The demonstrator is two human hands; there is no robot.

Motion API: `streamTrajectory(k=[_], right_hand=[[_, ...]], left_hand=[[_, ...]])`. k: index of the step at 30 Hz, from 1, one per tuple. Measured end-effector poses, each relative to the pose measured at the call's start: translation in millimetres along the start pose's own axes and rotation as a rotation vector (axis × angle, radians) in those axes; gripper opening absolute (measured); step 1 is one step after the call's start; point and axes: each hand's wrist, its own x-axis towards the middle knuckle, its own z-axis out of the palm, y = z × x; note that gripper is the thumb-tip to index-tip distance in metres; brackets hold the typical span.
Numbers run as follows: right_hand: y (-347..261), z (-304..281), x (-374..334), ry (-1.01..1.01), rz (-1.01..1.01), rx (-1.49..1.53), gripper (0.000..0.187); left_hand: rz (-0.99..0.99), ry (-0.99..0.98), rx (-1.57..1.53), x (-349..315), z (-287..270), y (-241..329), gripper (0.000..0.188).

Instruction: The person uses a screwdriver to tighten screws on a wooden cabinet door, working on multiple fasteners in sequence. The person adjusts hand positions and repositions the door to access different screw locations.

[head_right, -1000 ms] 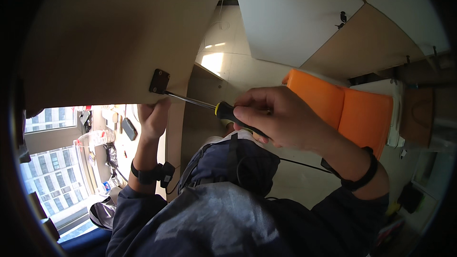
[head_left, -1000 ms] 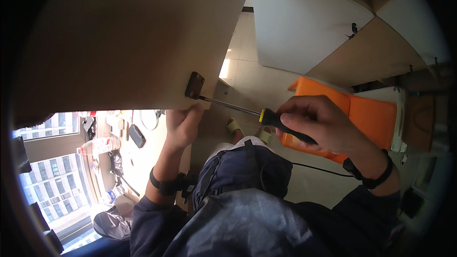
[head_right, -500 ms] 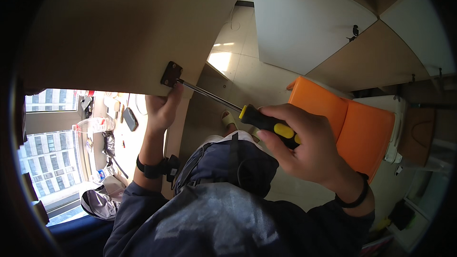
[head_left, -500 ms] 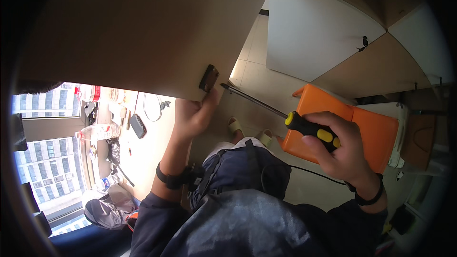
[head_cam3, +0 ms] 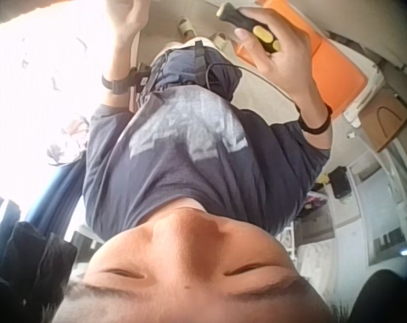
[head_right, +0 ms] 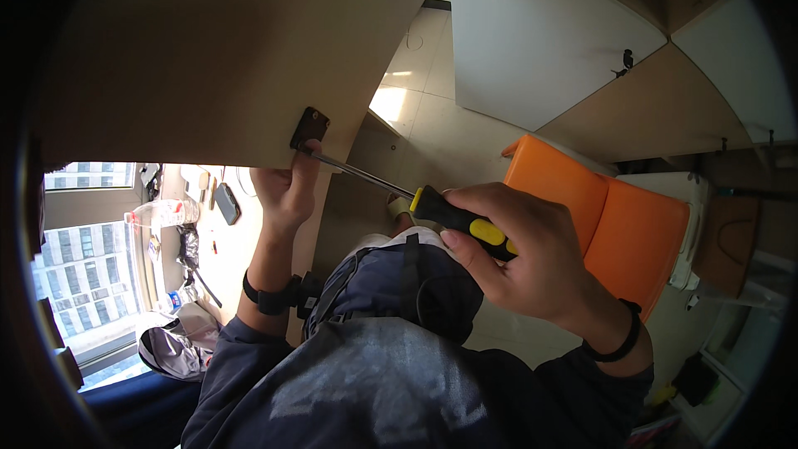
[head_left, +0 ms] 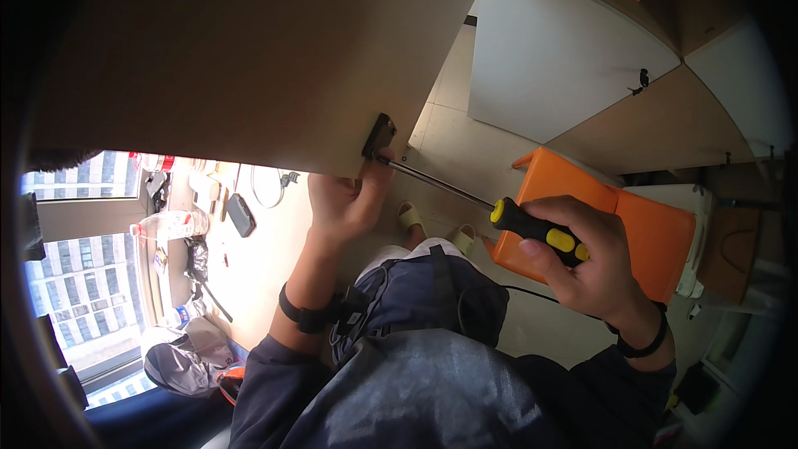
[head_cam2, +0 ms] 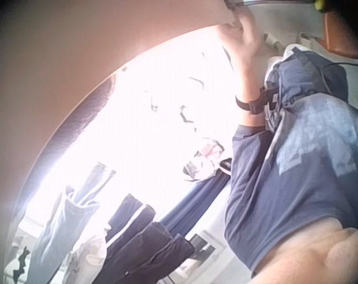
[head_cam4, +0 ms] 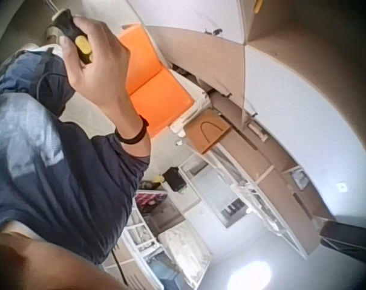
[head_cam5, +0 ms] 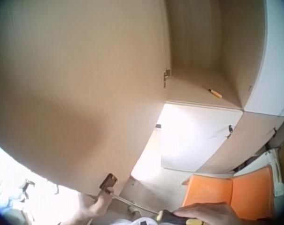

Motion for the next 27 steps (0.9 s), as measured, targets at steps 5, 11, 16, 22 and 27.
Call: streamTrajectory(k=[5, 11, 16, 22, 27], right_hand=[[-0.7, -1.7, 2.7, -0.009, -0.011, -0.021, 0.026], [0.6, -1.7, 2.8, 0.004, -0.031, -0.034, 0.026], [4.0, -1.0, 3.4, 0.025, -0.058, -0.054, 0.028], [5.5, 0.5, 5.0, 0.083, -0.291, -0.351, 0.036], [-1.1, 1.4, 3.3, 0.097, -0.347, -0.505, 0.037]], left_hand=[[-0.023, -0.003, -0.004, 0.1, 0.2, 2.1, 0.009], [-0.002, 0.002, -0.005, -0.4, -0.7, -0.5, 0.012], [-0.089, 0.003, -0.024, 0.6, -1.0, 5.2, 0.012], [-0.089, 0.010, -0.049, -0.4, -0.4, 5.5, 0.014], [-0.074, -0.034, -0.066, -3.2, -3.2, 2.1, 0.017]])
